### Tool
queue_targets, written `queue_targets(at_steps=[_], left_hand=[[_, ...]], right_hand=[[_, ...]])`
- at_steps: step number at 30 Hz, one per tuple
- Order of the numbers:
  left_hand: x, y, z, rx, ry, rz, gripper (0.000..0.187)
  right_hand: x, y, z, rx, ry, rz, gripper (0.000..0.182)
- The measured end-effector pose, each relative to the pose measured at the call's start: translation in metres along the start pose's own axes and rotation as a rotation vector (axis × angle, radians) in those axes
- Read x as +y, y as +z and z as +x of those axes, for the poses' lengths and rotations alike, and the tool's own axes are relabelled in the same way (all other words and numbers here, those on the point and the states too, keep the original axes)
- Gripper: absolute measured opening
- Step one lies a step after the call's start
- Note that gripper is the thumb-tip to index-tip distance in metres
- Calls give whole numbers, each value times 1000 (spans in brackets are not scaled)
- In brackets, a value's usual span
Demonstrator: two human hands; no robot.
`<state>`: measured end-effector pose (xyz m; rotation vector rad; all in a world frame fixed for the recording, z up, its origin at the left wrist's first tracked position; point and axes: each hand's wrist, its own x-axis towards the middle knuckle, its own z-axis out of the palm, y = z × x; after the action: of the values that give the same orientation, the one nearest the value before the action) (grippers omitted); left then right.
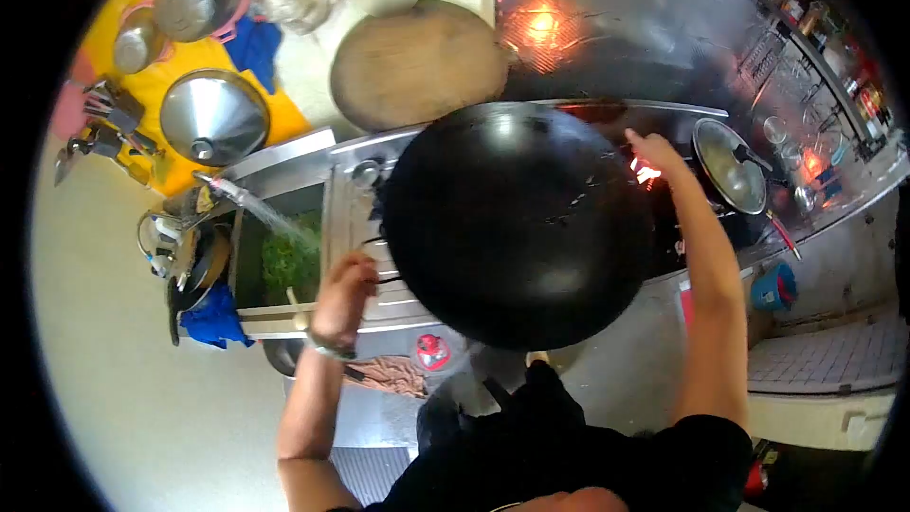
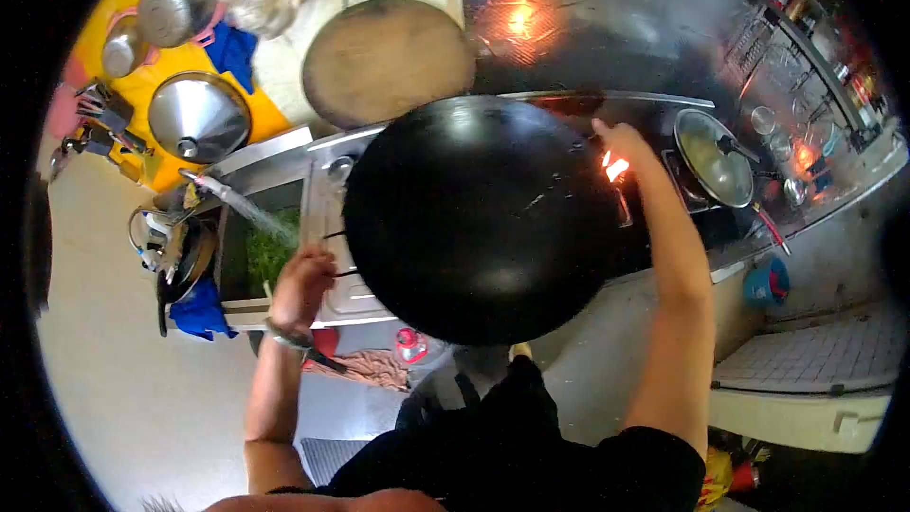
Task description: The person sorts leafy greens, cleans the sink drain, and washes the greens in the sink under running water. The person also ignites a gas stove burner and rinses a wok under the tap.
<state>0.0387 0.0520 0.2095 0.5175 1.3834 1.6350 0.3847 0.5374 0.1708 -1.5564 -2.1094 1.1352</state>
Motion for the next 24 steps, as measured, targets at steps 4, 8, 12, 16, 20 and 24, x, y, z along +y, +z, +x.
queue_targets(at_steps=[4, 8, 12, 16, 20, 24], left_hand=[[-85, 113, 71, -97, -186, -109, 6], [-128, 197, 112, -142, -221, -108, 6], [-158, 237, 142, -151, -246, -88, 6], [-162, 256, 143, -177, -232, -96, 8], [-155, 268, 142, -173, -256, -34, 15], [-164, 271, 134, -138, -323, -120, 20]], right_hand=[[55, -116, 64, 107, 59, -506, 73], [119, -179, 133, 135, 56, -572, 77], [177, -190, 185, 320, -68, -738, 77], [144, -189, 169, 20, 247, -523, 80], [172, -184, 192, 154, 91, -677, 80], [143, -176, 189, 91, 44, -801, 81]])
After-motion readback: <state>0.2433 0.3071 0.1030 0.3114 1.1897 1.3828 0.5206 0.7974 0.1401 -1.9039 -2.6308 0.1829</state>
